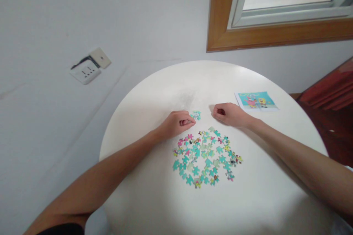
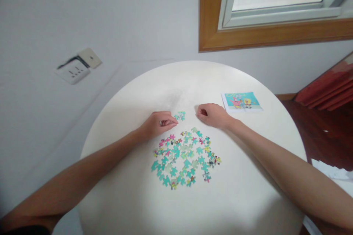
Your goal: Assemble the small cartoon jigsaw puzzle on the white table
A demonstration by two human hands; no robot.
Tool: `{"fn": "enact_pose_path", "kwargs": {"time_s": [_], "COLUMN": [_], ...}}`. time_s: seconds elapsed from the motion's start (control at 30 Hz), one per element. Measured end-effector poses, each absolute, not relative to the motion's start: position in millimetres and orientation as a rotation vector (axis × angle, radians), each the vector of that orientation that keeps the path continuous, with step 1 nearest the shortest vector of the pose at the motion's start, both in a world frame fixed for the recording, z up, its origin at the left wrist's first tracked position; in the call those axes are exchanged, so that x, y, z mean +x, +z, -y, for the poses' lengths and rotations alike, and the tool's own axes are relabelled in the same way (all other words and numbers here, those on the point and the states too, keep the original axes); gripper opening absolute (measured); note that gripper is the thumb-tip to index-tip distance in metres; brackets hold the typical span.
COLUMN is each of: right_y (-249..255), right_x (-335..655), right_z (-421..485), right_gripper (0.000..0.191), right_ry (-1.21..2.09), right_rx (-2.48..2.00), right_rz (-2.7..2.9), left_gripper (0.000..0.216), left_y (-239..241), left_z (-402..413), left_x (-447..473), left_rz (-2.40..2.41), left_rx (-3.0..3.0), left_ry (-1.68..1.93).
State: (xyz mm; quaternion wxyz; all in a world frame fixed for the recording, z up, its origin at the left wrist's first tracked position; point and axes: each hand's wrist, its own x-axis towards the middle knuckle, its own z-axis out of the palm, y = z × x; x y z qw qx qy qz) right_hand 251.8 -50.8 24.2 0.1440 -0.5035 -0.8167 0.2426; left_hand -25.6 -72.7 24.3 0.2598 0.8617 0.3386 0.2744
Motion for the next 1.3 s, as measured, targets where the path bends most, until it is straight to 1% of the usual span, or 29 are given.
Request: {"fn": "enact_pose_path", "kwargs": {"time_s": [0.17, 0.37, 0.63, 1.1, 1.3], "right_y": [25.2, 25.3, 26.8, 31.6, 32.7], "right_x": [252.1, 251.4, 250.1, 247.2, 248.8], "right_z": [51.1, 51.3, 52.0, 52.9, 50.9], "right_gripper": [0.014, 0.014, 0.014, 0.013, 0.012], "right_ry": [0.716, 0.71, 0.697, 0.635, 0.699], "right_rx": [-1.428, -1.431, -1.438, -1.454, -1.42], "right_rz": [2.361, 2.36, 2.364, 2.359, 2.365], "left_gripper": [0.013, 0.014, 0.013, 0.014, 0.016], "left_y": [25.9, 26.1, 24.2, 25.8, 26.0], "left_z": [74.1, 74.7, 72.4, 71.6, 71.4], "left_x": [-25.0, -23.4, -23.1, -24.1, -22.0], "left_rz": [-0.904, -0.912, -0.897, -0.938, -0.925], "left_rx": [2.341, 2.348, 2.352, 2.379, 2.379], "left_ry": [0.745, 0.69, 0.777, 0.766, 0.756]}}
